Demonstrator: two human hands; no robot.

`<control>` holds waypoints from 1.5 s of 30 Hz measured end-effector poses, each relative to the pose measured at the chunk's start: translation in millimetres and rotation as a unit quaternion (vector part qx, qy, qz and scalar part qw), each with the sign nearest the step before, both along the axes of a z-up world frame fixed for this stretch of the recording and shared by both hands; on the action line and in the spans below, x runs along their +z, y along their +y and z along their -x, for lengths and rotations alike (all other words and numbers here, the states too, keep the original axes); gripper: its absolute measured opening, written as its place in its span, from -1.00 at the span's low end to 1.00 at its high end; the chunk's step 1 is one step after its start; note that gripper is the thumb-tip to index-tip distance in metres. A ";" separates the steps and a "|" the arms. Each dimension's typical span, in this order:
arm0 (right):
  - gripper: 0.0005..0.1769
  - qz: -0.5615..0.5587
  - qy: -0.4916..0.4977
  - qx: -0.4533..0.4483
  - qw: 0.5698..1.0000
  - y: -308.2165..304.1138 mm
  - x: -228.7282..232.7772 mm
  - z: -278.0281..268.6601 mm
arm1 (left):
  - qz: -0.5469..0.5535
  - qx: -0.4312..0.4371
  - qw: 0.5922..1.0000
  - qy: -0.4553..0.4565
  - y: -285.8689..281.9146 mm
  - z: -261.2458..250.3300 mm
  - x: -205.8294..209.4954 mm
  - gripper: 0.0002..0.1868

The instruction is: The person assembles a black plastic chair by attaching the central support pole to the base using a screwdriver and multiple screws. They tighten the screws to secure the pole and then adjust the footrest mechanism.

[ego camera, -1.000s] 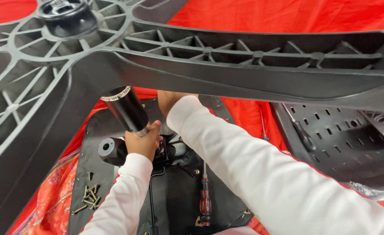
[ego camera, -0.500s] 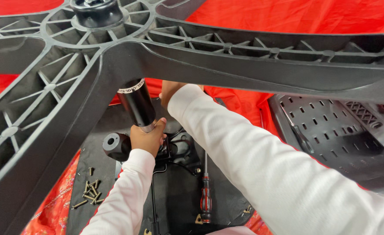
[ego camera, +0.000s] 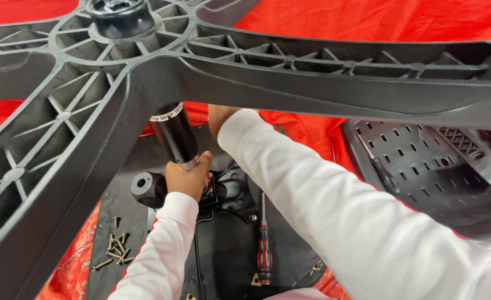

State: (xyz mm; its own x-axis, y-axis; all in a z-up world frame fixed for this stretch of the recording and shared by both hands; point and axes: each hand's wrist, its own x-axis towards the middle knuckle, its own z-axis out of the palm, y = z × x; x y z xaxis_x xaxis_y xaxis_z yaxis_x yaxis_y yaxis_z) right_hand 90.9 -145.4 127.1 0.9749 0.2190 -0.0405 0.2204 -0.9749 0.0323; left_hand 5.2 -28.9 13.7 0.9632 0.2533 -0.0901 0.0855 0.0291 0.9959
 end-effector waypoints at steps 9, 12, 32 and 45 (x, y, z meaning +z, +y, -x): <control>-0.55 -0.020 -0.002 -0.003 1.000 -11.7 -0.1 1.8 | -0.024 -0.017 0.999 -0.024 -0.5 1.2 -3.9 -0.69; -0.55 -0.031 -0.004 0.005 0.999 -8.5 -0.6 7.7 | -0.027 -0.019 0.999 -0.014 1.4 3.1 -3.3 -0.71; -0.48 0.019 -0.004 -0.010 1.000 -15.8 -3.6 2.0 | -0.008 -0.032 0.999 0.003 1.6 3.6 10.0 -0.67; -0.50 -0.005 0.013 -0.008 1.000 -26.7 4.3 9.8 | -0.037 -0.045 0.997 -0.044 -9.2 3.4 5.5 -0.56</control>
